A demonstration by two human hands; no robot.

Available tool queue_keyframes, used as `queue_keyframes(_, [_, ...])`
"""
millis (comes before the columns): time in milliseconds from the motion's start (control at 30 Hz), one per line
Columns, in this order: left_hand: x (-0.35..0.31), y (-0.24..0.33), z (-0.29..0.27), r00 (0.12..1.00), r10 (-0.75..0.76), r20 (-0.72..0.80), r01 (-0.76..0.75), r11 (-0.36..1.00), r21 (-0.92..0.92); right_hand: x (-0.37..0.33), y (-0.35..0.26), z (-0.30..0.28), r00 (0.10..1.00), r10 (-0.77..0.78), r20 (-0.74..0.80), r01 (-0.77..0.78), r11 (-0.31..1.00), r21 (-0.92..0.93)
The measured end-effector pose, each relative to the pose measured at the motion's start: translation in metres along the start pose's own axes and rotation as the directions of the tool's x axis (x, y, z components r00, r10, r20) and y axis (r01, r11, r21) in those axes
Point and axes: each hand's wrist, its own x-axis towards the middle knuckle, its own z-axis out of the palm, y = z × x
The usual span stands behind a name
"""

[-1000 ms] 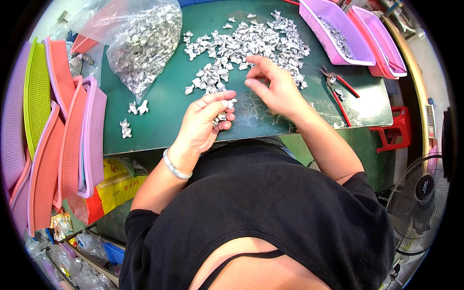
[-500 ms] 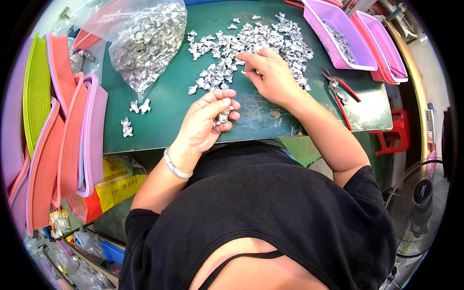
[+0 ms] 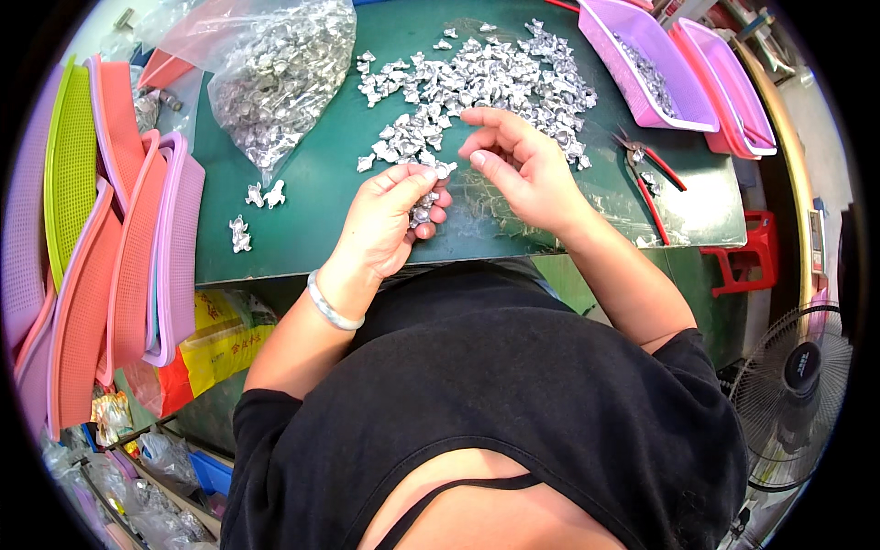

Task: The person repeatedly picks up small silver metal pieces from a green work surface and joins them by hand. They handle the pieces one at a time, occasionally transferring them between hands and placing finished units back on the table. No tools are used; the work is performed entirely by hand.

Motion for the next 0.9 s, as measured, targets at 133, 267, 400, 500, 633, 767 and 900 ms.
queue_keyframes(133, [-0.0025, -0.0001, 0.0030, 1.000, 0.015, 0.006, -0.015, 0.999, 0.029, 0.0010, -0.0011, 0.0013, 0.981, 0.168, 0.102, -0.187, 0.957, 0.222])
queue_keyframes(267, [-0.0045, 0.0002, 0.0052, 1.000, 0.025, 0.009, -0.025, 0.998, 0.051, 0.0020, -0.0052, 0.0029, 0.961, 0.244, 0.127, -0.269, 0.928, 0.258])
queue_keyframes(400, [-0.0050, -0.0016, 0.0058, 0.999, 0.043, 0.011, -0.044, 0.996, 0.080, 0.0011, -0.0029, 0.0018, 0.956, 0.260, 0.139, -0.290, 0.913, 0.287])
queue_keyframes(500, [-0.0054, -0.0017, 0.0071, 0.999, 0.045, 0.008, -0.045, 0.995, 0.092, 0.0000, -0.0021, 0.0016, 0.958, 0.254, 0.134, -0.284, 0.911, 0.298])
queue_keyframes(633, [-0.0043, -0.0028, 0.0053, 0.998, 0.049, 0.030, -0.051, 0.996, 0.072, -0.0005, -0.0020, 0.0010, 0.960, 0.252, 0.125, -0.279, 0.909, 0.308])
queue_keyframes(767, [-0.0041, -0.0022, 0.0056, 0.999, 0.035, 0.035, -0.036, 0.998, 0.047, -0.0015, -0.0004, 0.0006, 0.971, 0.208, 0.114, -0.235, 0.913, 0.334])
queue_keyframes(900, [-0.0037, -0.0014, 0.0040, 0.998, 0.016, 0.056, -0.015, 1.000, -0.011, -0.0020, -0.0022, 0.0016, 0.983, 0.159, 0.087, -0.179, 0.930, 0.320])
